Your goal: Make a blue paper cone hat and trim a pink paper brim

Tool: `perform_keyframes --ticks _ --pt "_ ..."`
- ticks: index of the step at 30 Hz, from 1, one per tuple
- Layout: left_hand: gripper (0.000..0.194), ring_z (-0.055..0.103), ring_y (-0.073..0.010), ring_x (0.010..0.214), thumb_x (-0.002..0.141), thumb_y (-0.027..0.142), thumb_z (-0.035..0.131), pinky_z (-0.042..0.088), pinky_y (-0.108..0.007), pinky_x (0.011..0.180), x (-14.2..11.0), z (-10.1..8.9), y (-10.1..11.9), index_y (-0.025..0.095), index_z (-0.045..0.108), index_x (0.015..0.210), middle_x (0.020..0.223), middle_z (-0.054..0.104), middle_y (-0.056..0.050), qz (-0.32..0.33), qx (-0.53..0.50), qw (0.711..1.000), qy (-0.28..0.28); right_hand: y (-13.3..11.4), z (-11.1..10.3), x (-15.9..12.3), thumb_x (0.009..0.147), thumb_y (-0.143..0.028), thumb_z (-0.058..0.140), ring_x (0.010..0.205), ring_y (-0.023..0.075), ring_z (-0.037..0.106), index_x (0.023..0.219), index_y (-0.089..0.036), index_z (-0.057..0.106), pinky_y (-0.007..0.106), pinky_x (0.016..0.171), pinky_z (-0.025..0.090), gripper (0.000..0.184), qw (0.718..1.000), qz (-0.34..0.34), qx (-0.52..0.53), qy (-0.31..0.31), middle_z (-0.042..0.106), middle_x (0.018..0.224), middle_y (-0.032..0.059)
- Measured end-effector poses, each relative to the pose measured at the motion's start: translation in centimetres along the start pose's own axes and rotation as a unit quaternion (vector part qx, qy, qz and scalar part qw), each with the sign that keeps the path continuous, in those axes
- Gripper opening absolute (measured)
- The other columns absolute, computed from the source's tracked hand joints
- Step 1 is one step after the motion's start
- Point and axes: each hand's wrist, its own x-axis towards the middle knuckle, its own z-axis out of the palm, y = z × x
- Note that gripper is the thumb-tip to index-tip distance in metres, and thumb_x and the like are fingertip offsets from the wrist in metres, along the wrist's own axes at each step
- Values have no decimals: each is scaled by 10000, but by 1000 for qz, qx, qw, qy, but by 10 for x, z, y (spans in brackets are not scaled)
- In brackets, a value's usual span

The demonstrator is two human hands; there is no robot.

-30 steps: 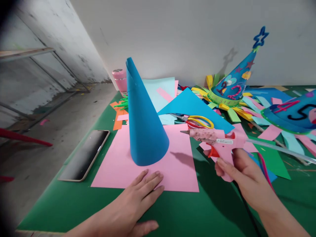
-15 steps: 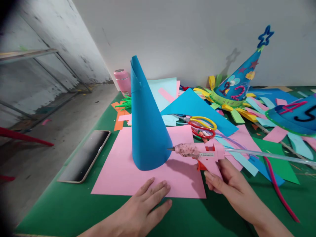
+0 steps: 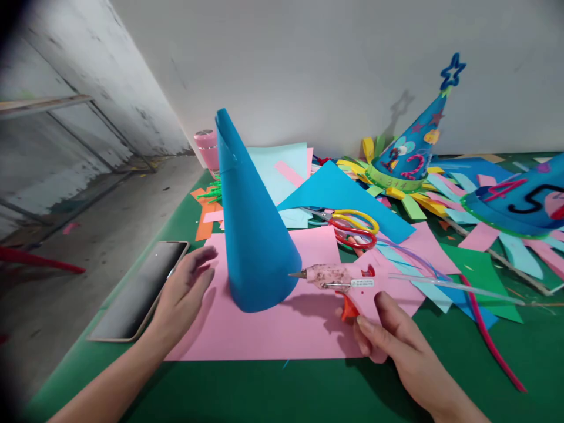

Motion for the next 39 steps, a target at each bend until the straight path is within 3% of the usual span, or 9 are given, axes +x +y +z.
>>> perform_keyframes --ticks 5,11,16,19,22,25,28,32,39 --pt "475 459 -312 1293 874 222 365 360 -561 1083 7 10 -22 91 393 1330 1370 479 -208 60 133 985 -91 4 -1 0 813 -466 616 545 134 453 785 -227 609 261 503 375 241 1000 6 13 -11 610 679 30" --pt "461 483 -292 1274 853 177 345 384 -531 1078 13 5 -20 95 437 1297 1351 505 -188 86 138 981 -110 13 4 -10 807 -453 629 521 117 416 790 -226 589 219 457 315 231 996 45 76 25 558 582 5" --pt "539 456 -290 1306 859 344 480 369 -521 1094 27 -10 -4 161 382 1356 1389 472 -169 66 -27 991 -114 17 1 -8 802 -431 642 513 107 417 866 -214 628 213 436 325 227 997 36 72 -1 586 644 25" --pt "865 341 -326 1381 700 471 714 347 -501 1122 51 -18 23 253 298 1426 1476 376 -130 132 -128 969 -166 10 5 -9 801 -388 656 515 88 400 881 -223 645 200 438 330 183 995 33 94 16 614 731 27" --pt "1071 304 -346 1395 556 522 805 365 -487 1117 78 -19 53 285 257 1445 1485 370 -88 183 -186 932 -251 3 13 -11 795 -345 666 509 72 378 823 -222 649 197 472 360 127 989 33 134 52 624 765 18" --pt "1007 462 -354 1291 565 498 805 505 -460 990 94 -15 77 286 314 1418 1421 459 -74 189 -217 905 -312 1 15 -12 788 -315 674 509 75 371 841 -223 662 199 481 373 107 984 37 166 62 634 757 23" --pt "867 584 -332 1152 581 405 813 575 -413 867 96 -9 89 249 428 1341 1266 592 -60 179 -218 906 -316 3 13 -10 789 -304 674 525 87 392 889 -225 678 205 454 366 127 980 38 183 64 648 816 46" --pt "634 655 -296 993 584 335 820 599 -350 749 92 -3 89 188 567 1147 1050 681 -50 163 -246 912 -286 6 6 -6 764 -315 708 515 79 408 920 -215 701 204 422 355 185 985 33 168 38 649 833 62" --pt "575 664 -265 957 599 292 819 602 -298 695 88 -5 81 208 580 1115 1092 676 -59 152 -276 908 -275 8 3 -5 782 -322 701 511 53 413 895 -227 700 171 439 364 147 986 31 164 20 642 783 36"
